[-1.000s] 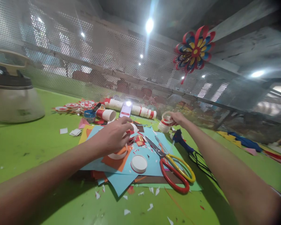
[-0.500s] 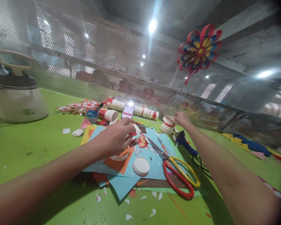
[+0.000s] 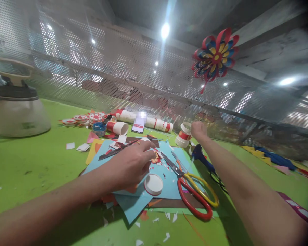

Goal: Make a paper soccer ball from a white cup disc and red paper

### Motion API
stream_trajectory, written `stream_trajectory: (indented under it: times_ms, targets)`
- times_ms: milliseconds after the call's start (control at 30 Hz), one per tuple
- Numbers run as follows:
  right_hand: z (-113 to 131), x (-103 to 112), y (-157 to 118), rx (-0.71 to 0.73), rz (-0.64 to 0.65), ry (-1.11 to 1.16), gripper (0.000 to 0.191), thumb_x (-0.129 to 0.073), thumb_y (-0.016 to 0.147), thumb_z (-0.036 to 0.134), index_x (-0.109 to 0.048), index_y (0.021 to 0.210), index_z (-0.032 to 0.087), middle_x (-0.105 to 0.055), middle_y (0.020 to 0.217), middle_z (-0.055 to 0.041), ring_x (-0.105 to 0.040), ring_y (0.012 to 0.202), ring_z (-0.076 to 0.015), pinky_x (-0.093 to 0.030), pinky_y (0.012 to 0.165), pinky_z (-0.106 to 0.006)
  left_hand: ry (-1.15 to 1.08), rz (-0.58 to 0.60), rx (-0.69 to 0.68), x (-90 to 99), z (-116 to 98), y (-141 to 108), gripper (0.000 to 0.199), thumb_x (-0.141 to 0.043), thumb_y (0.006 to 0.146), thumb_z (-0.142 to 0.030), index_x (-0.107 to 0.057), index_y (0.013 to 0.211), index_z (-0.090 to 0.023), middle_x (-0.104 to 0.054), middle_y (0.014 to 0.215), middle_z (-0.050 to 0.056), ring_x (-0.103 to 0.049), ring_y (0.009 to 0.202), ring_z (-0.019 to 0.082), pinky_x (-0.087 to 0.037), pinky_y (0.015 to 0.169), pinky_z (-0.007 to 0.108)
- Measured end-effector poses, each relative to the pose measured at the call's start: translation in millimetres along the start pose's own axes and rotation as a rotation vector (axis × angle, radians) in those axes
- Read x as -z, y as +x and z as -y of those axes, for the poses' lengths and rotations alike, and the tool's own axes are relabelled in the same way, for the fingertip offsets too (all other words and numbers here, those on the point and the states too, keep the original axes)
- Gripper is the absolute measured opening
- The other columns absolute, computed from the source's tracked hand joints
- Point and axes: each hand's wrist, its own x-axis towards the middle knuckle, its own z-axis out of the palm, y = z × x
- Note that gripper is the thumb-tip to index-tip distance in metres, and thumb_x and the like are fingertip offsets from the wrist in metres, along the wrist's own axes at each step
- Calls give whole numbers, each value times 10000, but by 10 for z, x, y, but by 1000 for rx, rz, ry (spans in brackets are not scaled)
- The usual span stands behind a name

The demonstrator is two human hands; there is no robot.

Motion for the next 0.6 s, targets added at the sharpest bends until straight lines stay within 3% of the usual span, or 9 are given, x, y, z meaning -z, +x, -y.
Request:
stream_trajectory:
  times_ms: [367, 600]
  targets:
    - [-25, 38, 6, 28, 91, -55, 313, -584, 928, 306, -570, 1201, 153, -595, 1205, -99, -621, 1005, -222, -532, 838, -417, -36, 35, -26, -8, -41, 15, 242, -397, 852, -55, -626, 919, -94, -592, 1061, 167, -591, 890, 236, -510, 734, 373]
    - [-47, 15, -79, 86, 114, -58, 304, -580, 930, 310, -576, 1191, 154, -599, 1199, -98, -622, 1003, -221, -530, 841, -418, -28, 37, -18, 7, -41, 22, 239, -406, 860, -76, -636, 921, -98, -596, 1107, 166, -591, 893, 222, -506, 736, 349]
